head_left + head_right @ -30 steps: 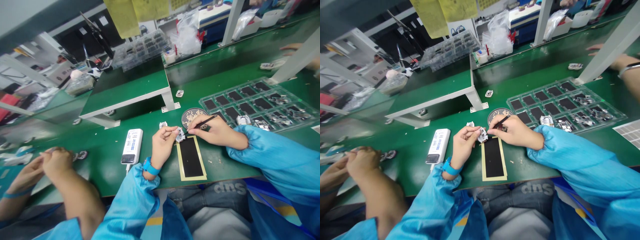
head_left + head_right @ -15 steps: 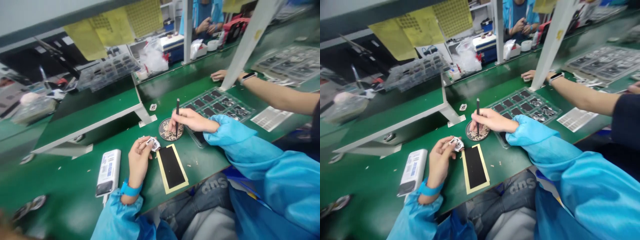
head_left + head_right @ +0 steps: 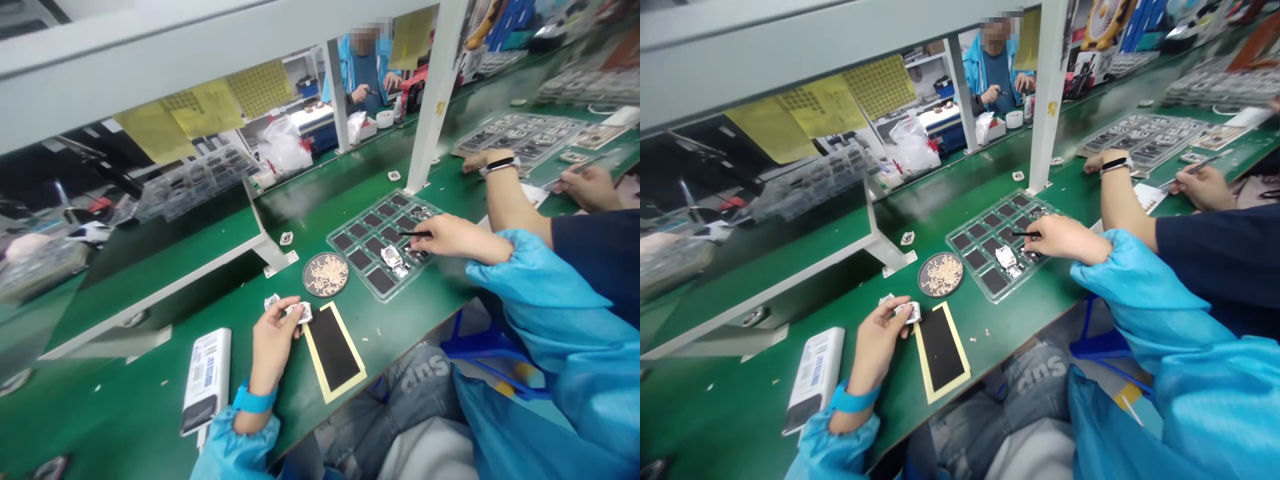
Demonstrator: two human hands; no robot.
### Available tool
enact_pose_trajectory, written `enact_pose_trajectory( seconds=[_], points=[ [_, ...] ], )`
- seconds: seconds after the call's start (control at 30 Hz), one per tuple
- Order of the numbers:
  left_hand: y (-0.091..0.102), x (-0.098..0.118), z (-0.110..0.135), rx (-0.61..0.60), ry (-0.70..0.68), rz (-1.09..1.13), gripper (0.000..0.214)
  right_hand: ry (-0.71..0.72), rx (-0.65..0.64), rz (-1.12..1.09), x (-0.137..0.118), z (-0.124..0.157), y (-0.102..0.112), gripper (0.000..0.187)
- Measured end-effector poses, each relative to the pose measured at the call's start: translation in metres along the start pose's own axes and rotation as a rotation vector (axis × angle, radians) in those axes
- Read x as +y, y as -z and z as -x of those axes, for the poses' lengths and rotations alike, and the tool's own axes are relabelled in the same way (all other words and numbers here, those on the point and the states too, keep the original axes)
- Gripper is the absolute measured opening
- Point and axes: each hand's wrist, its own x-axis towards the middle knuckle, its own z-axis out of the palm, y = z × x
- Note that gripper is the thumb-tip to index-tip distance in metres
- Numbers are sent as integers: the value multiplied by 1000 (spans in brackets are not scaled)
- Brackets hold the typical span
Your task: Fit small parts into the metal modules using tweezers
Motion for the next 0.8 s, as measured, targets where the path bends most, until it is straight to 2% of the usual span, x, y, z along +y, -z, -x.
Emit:
enact_pose_trajectory(
  seconds=[0.2,0.37,0.53,0.63,0.73,0.8],
  points=[
    [-8,18,-8,-112,8,-37,46,52,-49,59,8,8,-10,36],
    [-23,42,-18,-208,-20,17,47,55,3,37,8,3,-5,27],
    [-30,45,-20,-242,0,79,49,90,66,-95,0,-1,6,23],
    [-26,41,-16,-280,-6,85,48,156,58,-369,-28,-6,10,28],
    [-22,39,-13,-286,-33,26,46,272,-30,-654,-76,-18,5,28],
    [-21,37,-12,-305,-50,6,44,392,-26,-745,-110,-29,-5,26]
  ],
)
